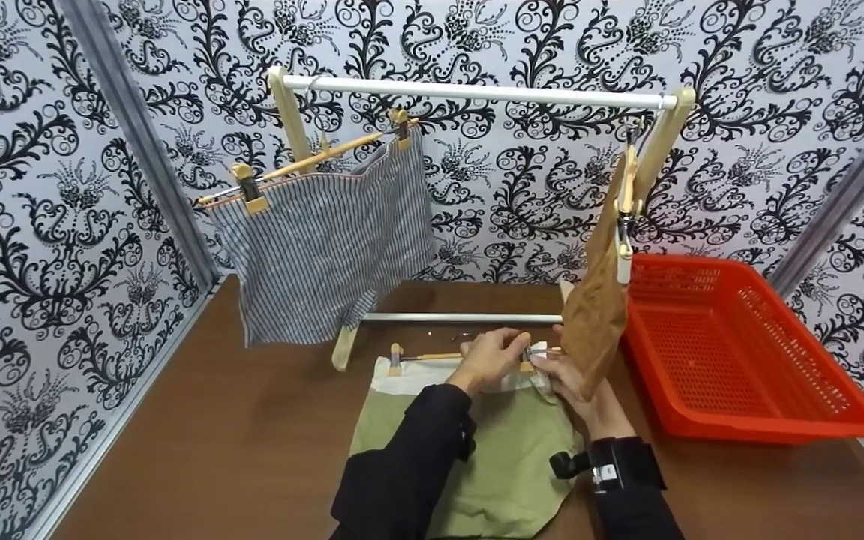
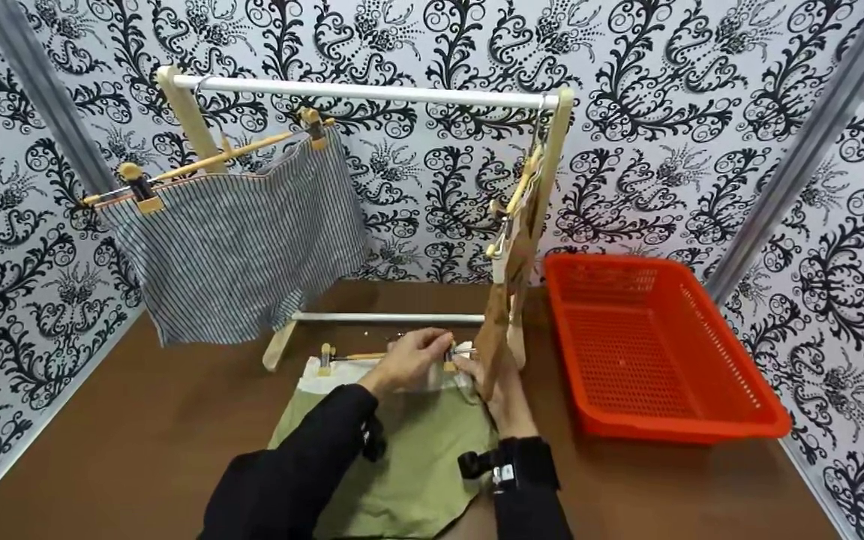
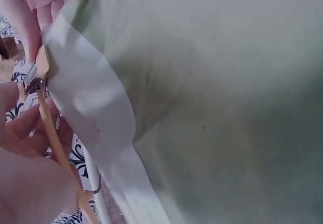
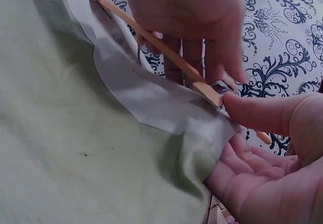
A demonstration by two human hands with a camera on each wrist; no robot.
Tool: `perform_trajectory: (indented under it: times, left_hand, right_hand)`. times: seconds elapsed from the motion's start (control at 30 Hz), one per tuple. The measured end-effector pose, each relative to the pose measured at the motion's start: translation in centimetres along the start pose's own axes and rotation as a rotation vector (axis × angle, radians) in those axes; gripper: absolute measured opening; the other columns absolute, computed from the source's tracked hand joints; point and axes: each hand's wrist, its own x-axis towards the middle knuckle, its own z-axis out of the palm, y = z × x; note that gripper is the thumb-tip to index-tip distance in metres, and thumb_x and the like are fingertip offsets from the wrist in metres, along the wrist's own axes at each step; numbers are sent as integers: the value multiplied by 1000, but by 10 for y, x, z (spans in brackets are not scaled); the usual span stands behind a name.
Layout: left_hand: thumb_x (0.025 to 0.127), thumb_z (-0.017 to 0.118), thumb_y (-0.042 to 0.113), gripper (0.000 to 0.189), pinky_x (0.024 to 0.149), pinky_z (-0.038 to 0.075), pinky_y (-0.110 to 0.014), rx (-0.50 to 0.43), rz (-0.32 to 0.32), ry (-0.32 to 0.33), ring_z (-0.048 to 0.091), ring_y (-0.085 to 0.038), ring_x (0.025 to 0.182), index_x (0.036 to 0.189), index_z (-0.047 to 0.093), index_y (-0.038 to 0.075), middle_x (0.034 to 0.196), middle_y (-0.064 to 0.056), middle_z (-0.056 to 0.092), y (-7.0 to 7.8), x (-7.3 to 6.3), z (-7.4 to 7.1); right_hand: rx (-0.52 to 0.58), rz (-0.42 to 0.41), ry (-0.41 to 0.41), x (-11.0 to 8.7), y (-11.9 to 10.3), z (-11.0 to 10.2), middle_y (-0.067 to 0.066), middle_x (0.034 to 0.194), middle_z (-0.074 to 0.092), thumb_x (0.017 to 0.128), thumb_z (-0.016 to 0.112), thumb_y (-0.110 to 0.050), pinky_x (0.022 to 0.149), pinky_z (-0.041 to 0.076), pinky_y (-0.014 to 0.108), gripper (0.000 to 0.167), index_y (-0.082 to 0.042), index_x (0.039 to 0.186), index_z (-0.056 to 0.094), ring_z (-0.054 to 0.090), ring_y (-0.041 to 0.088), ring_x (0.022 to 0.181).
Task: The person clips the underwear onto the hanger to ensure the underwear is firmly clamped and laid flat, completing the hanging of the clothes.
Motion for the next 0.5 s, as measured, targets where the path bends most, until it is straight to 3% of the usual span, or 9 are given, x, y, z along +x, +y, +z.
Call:
perform_trajectory:
  times: [0.1, 0.33, 0.5]
  left_hand:
    - [107, 45, 44, 44, 104, 27, -58, 46, -30, -32, 60, -27, 118, 119, 74, 13, 111, 2, 74, 3, -2, -1]
    - [108, 45, 39, 43, 103, 32, -56, 60, -29, -73, 64, -27, 112, 115, 74, 8, 111, -2, 74, 3, -2, -4]
    - [108, 44, 39, 43, 106, 36, -53, 80, -37, -70, 65, -26, 111, 113, 73, 8, 111, -4, 74, 3, 0, -7]
  right_hand:
    - [-13, -4, 28, -2, -1, 2, 14, 113, 55, 91, 61, 12, 81, 51, 35, 74, -2, 151, 21, 58, 16, 91]
    - [-81, 0, 3, -2, 2, -1, 31, 144, 39, 93, 62, 7, 83, 52, 36, 79, 3, 157, 17, 59, 18, 100]
    - [-111, -8, -10, 0, 4, -3, 34, 139, 48, 94, 62, 6, 80, 54, 32, 73, 10, 155, 21, 62, 17, 97]
